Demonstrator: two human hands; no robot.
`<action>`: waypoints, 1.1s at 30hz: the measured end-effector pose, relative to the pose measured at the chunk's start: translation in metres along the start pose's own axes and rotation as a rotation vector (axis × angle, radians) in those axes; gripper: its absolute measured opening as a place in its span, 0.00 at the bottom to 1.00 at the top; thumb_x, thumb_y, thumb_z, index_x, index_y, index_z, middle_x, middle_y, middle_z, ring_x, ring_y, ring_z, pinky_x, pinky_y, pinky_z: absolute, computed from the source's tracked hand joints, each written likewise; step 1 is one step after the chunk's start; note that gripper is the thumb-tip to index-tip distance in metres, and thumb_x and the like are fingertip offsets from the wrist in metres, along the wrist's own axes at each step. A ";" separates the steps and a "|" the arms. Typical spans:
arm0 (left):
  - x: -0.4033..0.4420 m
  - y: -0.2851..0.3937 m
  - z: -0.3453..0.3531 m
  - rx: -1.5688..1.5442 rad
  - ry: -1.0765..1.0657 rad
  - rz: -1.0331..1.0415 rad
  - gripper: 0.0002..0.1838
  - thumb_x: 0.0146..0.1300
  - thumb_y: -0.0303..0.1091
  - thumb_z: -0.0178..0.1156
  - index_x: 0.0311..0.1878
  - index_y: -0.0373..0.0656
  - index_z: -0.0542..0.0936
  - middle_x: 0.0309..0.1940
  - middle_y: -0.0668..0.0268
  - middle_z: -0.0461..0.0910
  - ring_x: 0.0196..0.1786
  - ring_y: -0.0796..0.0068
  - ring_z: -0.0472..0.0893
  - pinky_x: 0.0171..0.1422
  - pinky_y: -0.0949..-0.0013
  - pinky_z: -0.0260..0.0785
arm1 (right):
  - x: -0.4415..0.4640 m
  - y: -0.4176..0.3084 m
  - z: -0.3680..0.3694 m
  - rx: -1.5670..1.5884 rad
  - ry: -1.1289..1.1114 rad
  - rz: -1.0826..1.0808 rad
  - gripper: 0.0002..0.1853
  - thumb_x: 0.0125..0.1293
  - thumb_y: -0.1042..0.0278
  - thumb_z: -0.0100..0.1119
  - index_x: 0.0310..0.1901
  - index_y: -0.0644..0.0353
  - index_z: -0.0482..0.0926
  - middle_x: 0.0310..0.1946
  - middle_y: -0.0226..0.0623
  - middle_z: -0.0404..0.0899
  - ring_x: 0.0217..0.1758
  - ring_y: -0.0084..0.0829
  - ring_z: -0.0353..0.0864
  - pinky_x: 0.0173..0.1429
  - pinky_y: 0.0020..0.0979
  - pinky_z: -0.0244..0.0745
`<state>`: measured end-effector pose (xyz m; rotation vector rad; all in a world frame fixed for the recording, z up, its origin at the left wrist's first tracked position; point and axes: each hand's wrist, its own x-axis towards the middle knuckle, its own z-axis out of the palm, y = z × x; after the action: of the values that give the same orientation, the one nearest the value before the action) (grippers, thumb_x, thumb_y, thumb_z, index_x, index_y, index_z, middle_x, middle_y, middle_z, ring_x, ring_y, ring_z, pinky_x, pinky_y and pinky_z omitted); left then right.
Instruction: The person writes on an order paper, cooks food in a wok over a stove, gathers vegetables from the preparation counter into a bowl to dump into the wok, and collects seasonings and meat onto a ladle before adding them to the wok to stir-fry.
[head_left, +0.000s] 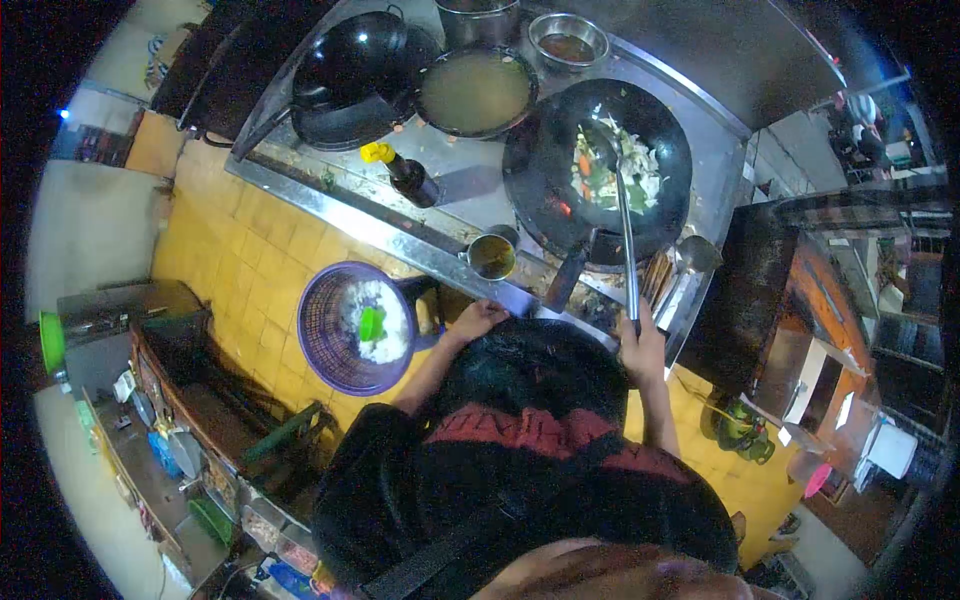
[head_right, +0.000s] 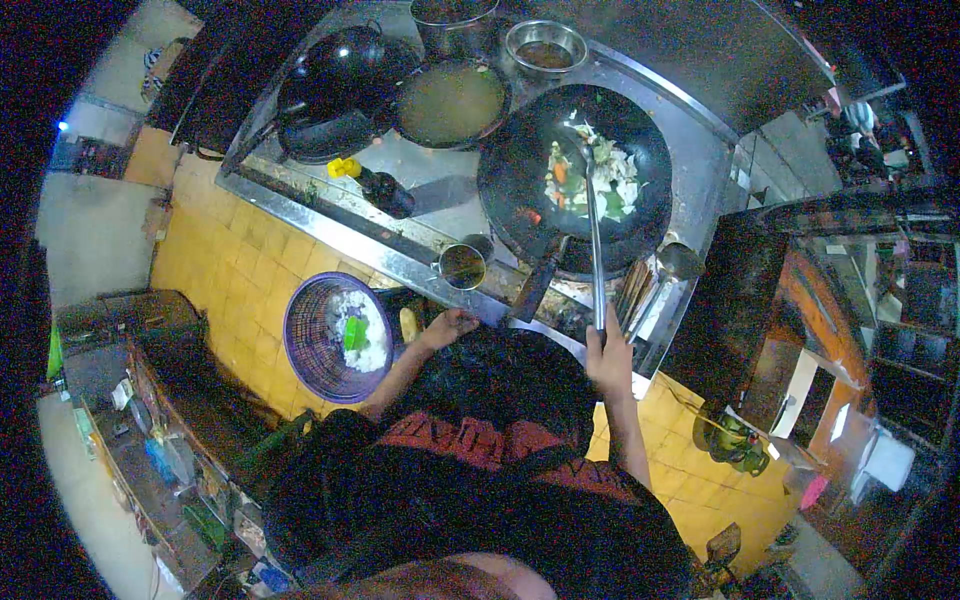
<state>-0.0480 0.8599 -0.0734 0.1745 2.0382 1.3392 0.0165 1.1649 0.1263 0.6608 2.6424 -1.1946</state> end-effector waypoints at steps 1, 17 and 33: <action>-0.004 0.016 -0.005 -0.020 -0.044 -0.012 0.19 0.59 0.43 0.60 0.41 0.34 0.78 0.36 0.56 0.81 0.41 0.68 0.80 0.49 0.67 0.70 | -0.001 -0.001 -0.001 -0.021 0.005 -0.012 0.26 0.64 0.63 0.50 0.61 0.67 0.63 0.42 0.63 0.75 0.43 0.56 0.78 0.48 0.46 0.71; 0.005 0.010 -0.002 0.004 -0.095 -0.030 0.17 0.60 0.43 0.59 0.42 0.37 0.78 0.36 0.57 0.80 0.42 0.67 0.78 0.52 0.65 0.68 | 0.011 0.015 -0.042 -0.246 0.040 -0.145 0.27 0.64 0.61 0.50 0.62 0.65 0.61 0.21 0.56 0.75 0.26 0.55 0.77 0.32 0.46 0.72; -0.001 0.004 0.002 0.014 0.001 0.032 0.16 0.60 0.41 0.58 0.39 0.35 0.79 0.35 0.58 0.81 0.41 0.68 0.80 0.47 0.65 0.70 | -0.007 0.023 -0.056 -0.183 -0.079 0.017 0.26 0.64 0.59 0.50 0.62 0.61 0.63 0.26 0.55 0.76 0.28 0.49 0.78 0.37 0.43 0.71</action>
<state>-0.0467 0.8630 -0.0698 0.2139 2.0546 1.3452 0.0349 1.2173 0.1506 0.5898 2.6328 -0.9392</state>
